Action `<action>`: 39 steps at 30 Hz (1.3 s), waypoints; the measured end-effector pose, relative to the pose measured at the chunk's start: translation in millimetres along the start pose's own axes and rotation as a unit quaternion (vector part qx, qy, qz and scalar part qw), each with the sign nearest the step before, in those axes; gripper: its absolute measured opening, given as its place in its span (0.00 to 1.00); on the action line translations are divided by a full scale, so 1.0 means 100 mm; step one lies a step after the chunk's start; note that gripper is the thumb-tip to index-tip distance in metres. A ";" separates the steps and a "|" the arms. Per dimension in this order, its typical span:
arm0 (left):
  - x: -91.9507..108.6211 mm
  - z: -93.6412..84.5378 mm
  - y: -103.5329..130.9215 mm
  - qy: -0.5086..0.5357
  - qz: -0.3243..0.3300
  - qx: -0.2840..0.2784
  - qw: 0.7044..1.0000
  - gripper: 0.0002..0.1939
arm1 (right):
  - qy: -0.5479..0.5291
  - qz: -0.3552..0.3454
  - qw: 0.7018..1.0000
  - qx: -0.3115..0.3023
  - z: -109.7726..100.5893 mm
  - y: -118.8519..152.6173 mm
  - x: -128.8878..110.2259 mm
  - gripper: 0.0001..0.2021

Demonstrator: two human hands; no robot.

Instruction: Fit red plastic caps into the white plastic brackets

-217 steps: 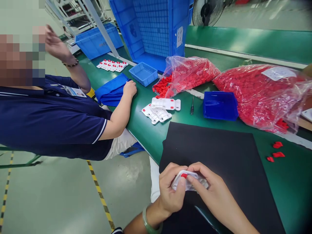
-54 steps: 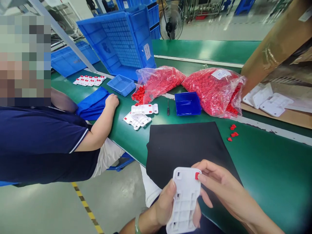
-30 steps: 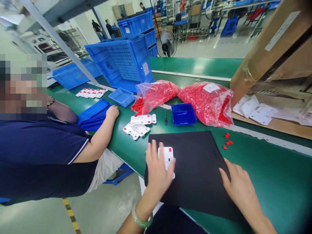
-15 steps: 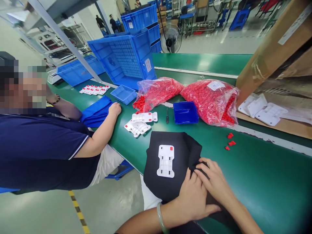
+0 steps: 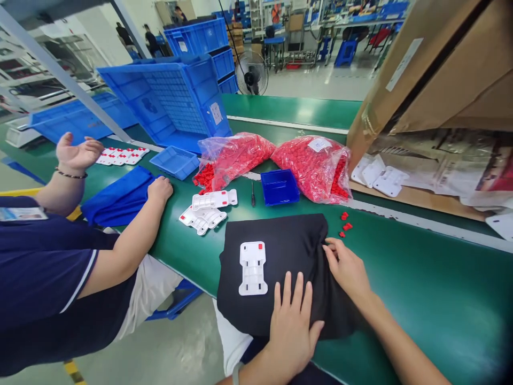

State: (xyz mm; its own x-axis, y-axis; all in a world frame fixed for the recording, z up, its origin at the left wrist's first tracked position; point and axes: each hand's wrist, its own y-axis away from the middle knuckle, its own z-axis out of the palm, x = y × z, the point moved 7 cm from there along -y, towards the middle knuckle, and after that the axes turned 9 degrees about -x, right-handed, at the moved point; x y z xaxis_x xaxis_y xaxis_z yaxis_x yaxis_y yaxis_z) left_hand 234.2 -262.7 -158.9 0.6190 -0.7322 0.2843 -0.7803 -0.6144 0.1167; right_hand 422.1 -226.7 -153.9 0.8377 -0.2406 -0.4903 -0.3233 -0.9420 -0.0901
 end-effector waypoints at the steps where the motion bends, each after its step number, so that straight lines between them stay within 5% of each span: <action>1: -0.02 0.01 0.05 0.000 0.011 -0.003 1.000 0.35 | 0.009 0.011 1.000 0.016 -0.11 0.05 0.10 0.16; 5: -0.08 0.06 0.16 0.014 0.065 -0.014 0.998 0.37 | 0.050 0.054 0.995 0.064 -0.48 0.18 0.46 0.15; 8: -0.09 0.03 0.15 0.033 0.066 0.028 0.997 0.32 | 0.070 0.059 0.994 0.067 -0.54 0.12 0.56 0.15; 14: -0.03 -0.09 0.12 0.108 0.063 0.118 0.985 0.22 | 0.078 0.031 0.995 0.058 -0.34 -0.23 0.45 0.16; 18: -0.15 -0.21 0.10 0.250 0.043 0.113 0.961 0.18 | 0.064 0.016 0.995 0.071 -0.41 -0.20 0.26 0.17; 21: -0.23 -0.31 0.01 0.432 0.008 0.041 0.901 0.16 | 0.030 -0.024 0.997 0.061 -0.56 0.00 -0.11 0.13; 26: -0.24 -0.54 -0.15 0.705 -0.033 0.017 0.708 0.16 | -0.095 -0.193 0.977 0.001 -0.69 0.38 -0.98 0.03; 30: -0.30 -0.62 -0.13 0.741 -0.042 0.039 0.670 0.15 | -0.139 -0.238 0.961 -0.022 -0.63 0.52 -1.25 0.05; 39: -0.44 -0.48 0.06 0.809 -0.028 0.051 0.585 0.16 | -0.161 -0.302 0.928 -0.149 -0.53 0.52 -1.47 0.12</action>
State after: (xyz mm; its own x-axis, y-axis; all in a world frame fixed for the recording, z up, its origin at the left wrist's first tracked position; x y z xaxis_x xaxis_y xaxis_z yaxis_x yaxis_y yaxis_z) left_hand 198.1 -219.6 -125.4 -0.3161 0.4751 0.8212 -0.7021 -0.6993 0.1344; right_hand 305.3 -252.3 -40.1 0.6361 0.3896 -0.6661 0.3383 -0.9166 -0.2131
